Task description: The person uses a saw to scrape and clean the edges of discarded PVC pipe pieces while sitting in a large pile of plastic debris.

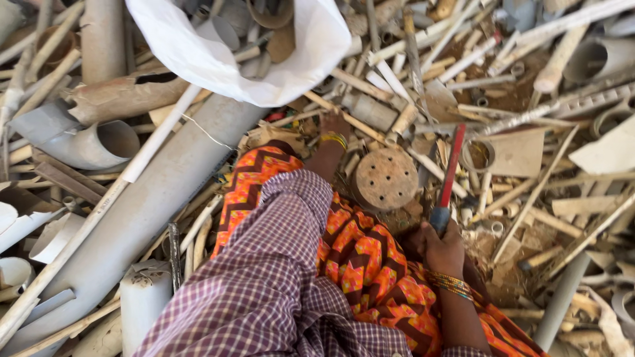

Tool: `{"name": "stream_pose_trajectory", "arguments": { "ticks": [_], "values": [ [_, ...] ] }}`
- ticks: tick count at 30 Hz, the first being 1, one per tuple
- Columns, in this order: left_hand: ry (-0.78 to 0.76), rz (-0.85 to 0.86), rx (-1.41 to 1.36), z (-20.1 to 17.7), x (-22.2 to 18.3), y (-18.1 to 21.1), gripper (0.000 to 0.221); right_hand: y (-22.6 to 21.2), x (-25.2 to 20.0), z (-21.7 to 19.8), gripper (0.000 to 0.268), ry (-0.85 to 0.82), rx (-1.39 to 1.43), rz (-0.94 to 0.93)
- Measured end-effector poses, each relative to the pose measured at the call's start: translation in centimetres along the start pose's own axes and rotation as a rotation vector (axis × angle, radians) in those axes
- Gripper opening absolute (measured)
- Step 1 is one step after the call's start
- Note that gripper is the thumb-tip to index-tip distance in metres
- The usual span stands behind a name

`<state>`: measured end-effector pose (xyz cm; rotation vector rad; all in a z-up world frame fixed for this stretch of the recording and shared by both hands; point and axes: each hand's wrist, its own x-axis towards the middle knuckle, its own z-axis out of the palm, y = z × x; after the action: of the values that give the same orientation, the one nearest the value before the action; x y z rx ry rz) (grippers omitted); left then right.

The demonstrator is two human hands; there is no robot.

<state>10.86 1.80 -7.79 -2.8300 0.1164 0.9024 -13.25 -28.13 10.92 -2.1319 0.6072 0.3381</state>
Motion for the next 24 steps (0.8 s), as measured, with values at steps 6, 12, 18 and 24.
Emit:
{"name": "stream_pose_trajectory", "arguments": {
  "ticks": [6, 12, 18, 24],
  "values": [
    [-0.114, 0.138, 0.119, 1.0, -0.1, 0.1, 0.060, 2.5, 3.1, 1.5, 0.044, 0.054, -0.291, -0.067],
    [-0.053, 0.238, -0.004, 2.0, -1.5, 1.2, 0.046, 1.8, 5.7, 4.6, 0.051, 0.023, -0.501, -0.181],
    [0.107, 0.255, -0.224, 1.3, -6.9, 3.5, 0.029, -3.1, 8.3, 6.8, 0.071, -0.136, -0.701, 0.041],
    [0.108, 0.165, -0.437, -1.6, -8.9, 2.1, 0.026, -10.0, 8.1, 10.7, 0.058, 0.022, -0.654, -0.064]
  ]
}}
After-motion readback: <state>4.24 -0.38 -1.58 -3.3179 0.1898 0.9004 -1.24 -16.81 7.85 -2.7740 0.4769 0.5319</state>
